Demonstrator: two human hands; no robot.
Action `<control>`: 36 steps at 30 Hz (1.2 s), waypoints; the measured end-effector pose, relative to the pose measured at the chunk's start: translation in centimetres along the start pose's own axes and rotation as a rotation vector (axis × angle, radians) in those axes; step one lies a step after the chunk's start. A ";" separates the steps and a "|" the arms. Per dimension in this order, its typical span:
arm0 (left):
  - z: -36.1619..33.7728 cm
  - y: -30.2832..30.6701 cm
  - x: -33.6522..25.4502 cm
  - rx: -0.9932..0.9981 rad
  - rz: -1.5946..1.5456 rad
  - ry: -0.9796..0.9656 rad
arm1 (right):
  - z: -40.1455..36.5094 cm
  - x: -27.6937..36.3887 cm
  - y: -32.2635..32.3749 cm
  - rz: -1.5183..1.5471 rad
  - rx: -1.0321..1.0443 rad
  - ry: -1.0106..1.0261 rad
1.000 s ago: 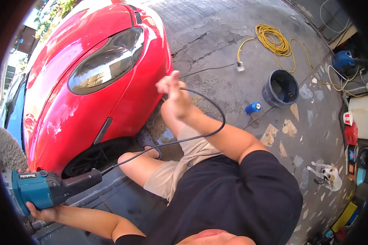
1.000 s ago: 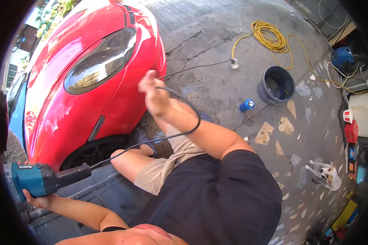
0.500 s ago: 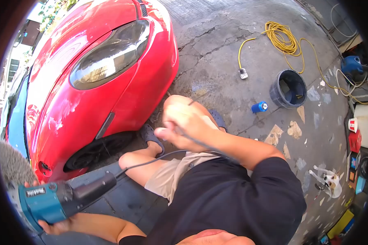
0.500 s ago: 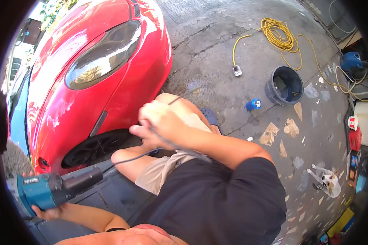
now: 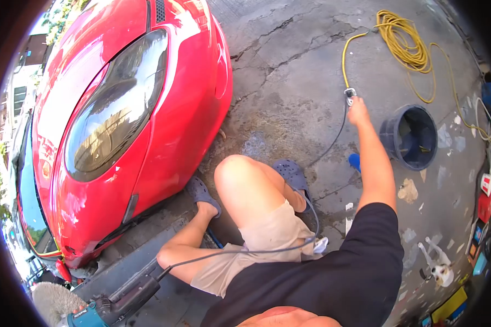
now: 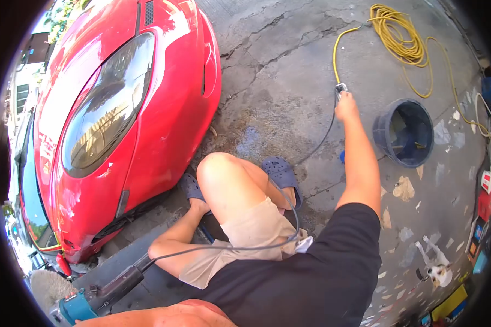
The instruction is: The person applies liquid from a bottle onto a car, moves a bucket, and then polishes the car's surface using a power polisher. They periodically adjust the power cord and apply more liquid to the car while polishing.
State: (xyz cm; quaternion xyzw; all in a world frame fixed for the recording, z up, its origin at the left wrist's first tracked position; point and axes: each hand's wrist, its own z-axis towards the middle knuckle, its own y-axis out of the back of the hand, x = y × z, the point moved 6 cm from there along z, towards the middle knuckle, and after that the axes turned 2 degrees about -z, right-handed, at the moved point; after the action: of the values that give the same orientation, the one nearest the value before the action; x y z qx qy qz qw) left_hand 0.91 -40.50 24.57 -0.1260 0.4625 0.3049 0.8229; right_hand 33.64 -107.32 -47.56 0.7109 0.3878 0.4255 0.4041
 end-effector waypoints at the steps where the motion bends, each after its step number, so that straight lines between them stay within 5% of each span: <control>1: 0.2 -1.2 0.7 -0.014 0.022 0.009 | 1.9 -0.3 -0.1 -0.020 0.022 -0.044; 3: 0.5 -3.3 1.7 -0.039 0.062 0.032 | 6.4 -2.2 -2.3 -0.055 0.042 -0.057; 6: 0.8 -5.6 2.9 -0.084 0.131 0.065 | 9.4 -3.2 -5.8 -0.186 0.000 0.192; 8: 1.2 -6.5 3.6 -0.100 0.163 0.086 | 9.7 -2.5 -5.2 -0.111 0.055 0.008; 12: 2.3 -7.5 4.4 -0.110 0.203 0.119 | 6.4 -2.0 -6.4 -0.224 0.115 -0.125; 14: 2.6 -8.0 4.2 -0.118 0.207 0.116 | 1.6 -1.8 -7.1 -0.049 0.066 -0.201; 18: 2.8 -8.0 4.4 -0.107 0.178 0.126 | -9.3 1.5 -13.6 -0.087 0.185 -0.101; 22: 4.1 -7.3 3.6 0.008 0.112 0.126 | -17.8 3.2 -13.6 0.052 -0.075 -0.063; 29: 3.6 -3.0 -1.1 0.296 -0.106 0.201 | -16.6 2.5 -14.2 0.040 0.234 -0.105; 32: -0.2 1.1 -3.5 0.519 -0.384 0.387 | -15.1 0.3 -11.6 0.163 0.263 0.074; 34: -3.8 0.6 -3.4 0.221 -0.287 0.245 | -15.2 2.7 -3.9 0.385 0.198 -0.053; 36: -6.0 0.6 -2.3 -0.029 -0.264 0.124 | -14.4 5.8 0.7 0.666 -0.098 0.051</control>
State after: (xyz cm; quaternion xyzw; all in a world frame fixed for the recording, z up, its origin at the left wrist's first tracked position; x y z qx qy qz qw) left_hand -4.47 -43.81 23.32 -0.2163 0.4872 0.1921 0.8240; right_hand 22.53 -98.82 -40.78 0.7674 0.1235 0.5698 0.2669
